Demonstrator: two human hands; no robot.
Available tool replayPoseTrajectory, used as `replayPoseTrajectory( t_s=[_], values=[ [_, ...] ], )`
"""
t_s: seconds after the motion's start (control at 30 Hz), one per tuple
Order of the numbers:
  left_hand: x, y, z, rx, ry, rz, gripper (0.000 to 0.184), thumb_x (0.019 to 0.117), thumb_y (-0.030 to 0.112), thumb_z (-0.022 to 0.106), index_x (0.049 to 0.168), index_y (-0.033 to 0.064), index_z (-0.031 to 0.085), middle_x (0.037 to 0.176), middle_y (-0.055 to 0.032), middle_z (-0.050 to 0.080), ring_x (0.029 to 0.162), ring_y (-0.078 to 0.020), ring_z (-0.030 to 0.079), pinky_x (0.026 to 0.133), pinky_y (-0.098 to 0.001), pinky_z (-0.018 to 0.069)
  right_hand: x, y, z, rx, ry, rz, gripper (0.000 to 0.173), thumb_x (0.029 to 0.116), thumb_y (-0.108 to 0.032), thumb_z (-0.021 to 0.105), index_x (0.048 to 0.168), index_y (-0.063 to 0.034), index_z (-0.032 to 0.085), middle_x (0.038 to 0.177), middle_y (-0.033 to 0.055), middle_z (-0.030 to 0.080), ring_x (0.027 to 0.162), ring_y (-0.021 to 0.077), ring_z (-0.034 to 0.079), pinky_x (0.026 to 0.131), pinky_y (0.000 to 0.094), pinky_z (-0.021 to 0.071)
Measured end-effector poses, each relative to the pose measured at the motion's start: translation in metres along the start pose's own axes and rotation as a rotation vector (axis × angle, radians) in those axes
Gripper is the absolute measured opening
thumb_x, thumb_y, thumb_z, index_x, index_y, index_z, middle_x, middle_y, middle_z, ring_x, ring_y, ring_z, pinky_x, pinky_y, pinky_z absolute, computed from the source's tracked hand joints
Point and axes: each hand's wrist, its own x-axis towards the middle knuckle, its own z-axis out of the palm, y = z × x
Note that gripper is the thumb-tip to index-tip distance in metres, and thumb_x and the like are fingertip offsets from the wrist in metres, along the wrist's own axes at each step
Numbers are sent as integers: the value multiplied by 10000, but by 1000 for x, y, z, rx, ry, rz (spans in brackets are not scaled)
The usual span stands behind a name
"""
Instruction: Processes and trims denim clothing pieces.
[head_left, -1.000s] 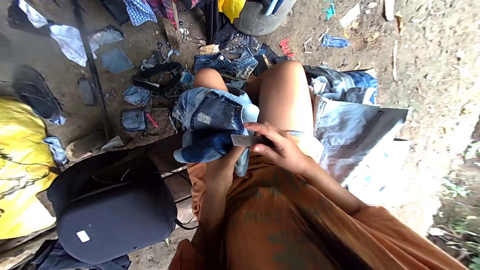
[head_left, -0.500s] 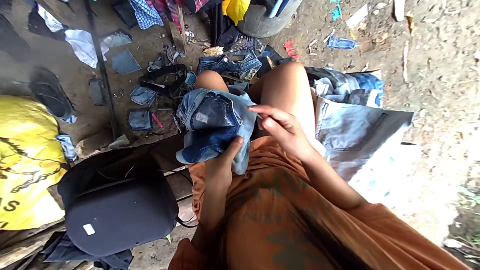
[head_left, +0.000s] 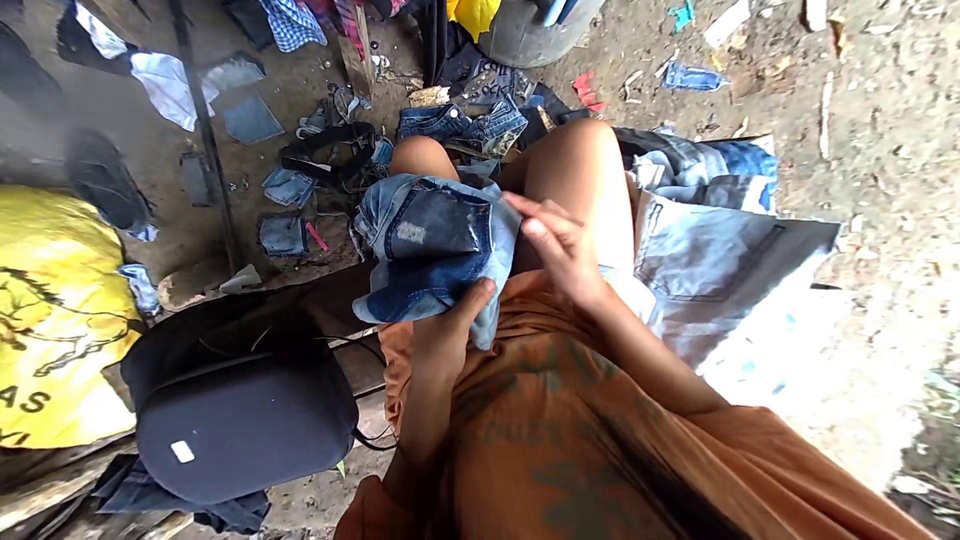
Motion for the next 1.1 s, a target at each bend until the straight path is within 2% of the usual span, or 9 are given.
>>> replayPoseTrajectory(
  t_s=[0.1,0.2,0.33,0.57,0.7,0.8,0.87,0.93,1.1],
  values=[
    [2,2,1,-23,18,0,319,805,-103,698,1079,59,685,928,-11,740,881,-94,714,833,-303,613,0,-4,-15,216,45,150,398,1091,-206,408,1406,-54,597,953,-5,641,617,-23,463,540,138,393],
    [3,2,1,-24,1,6,310,807,-91,706,1078,59,684,933,-6,741,885,-90,714,839,-305,613,-6,-18,-25,47,-82,-86,411,1076,-294,490,1357,-31,635,1030,65,667,836,51,600,742,224,527],
    [3,2,3,-40,-34,21,312,801,-99,714,1054,84,707,927,4,746,887,-85,714,839,-301,609,-9,-22,-15,-199,-156,-331,373,1048,-342,554,1340,-147,680,851,61,597,657,124,563,537,274,470],
    [1,5,-1,19,-49,-12,291,816,-71,727,1064,78,689,916,8,737,873,-78,711,834,-286,606,-7,-12,1,-353,-83,-377,333,1051,-316,537,1301,-198,723,799,75,570,601,152,527,483,280,407],
    [2,3,1,6,-35,-27,303,818,-90,706,1072,76,686,921,7,738,871,-80,712,831,-289,608,-7,1,6,-361,12,-257,322,1054,-289,542,1295,-171,721,873,107,605,646,172,569,519,313,453],
    [2,5,1,23,5,-38,303,801,-98,714,1060,56,680,903,-2,732,858,-81,708,805,-291,611,-6,4,-7,-3,1,20,364,1077,-187,475,1371,-40,632,1153,85,696,866,68,624,783,247,524],
    [4,6,1,56,36,-26,313,783,-58,730,1075,35,661,895,-18,711,845,-91,694,773,-302,601,-5,-5,-15,202,14,110,380,1088,-179,415,1395,-50,598,1029,-27,669,680,-45,508,604,129,440],
    [5,3,4,66,68,-5,296,862,29,709,1151,38,642,938,-13,707,880,-87,693,807,-308,600,-7,-19,-25,243,-122,73,388,1087,-209,436,1413,-56,580,1090,-34,680,733,-52,529,658,142,468],
    [7,-12,5,108,50,150,234,876,54,746,1097,114,696,941,44,731,897,-56,704,838,-289,608,-5,-29,-18,-29,-335,-33,475,1046,-367,539,1434,-96,572,841,-3,632,674,47,567,599,245,513]
  ],
)
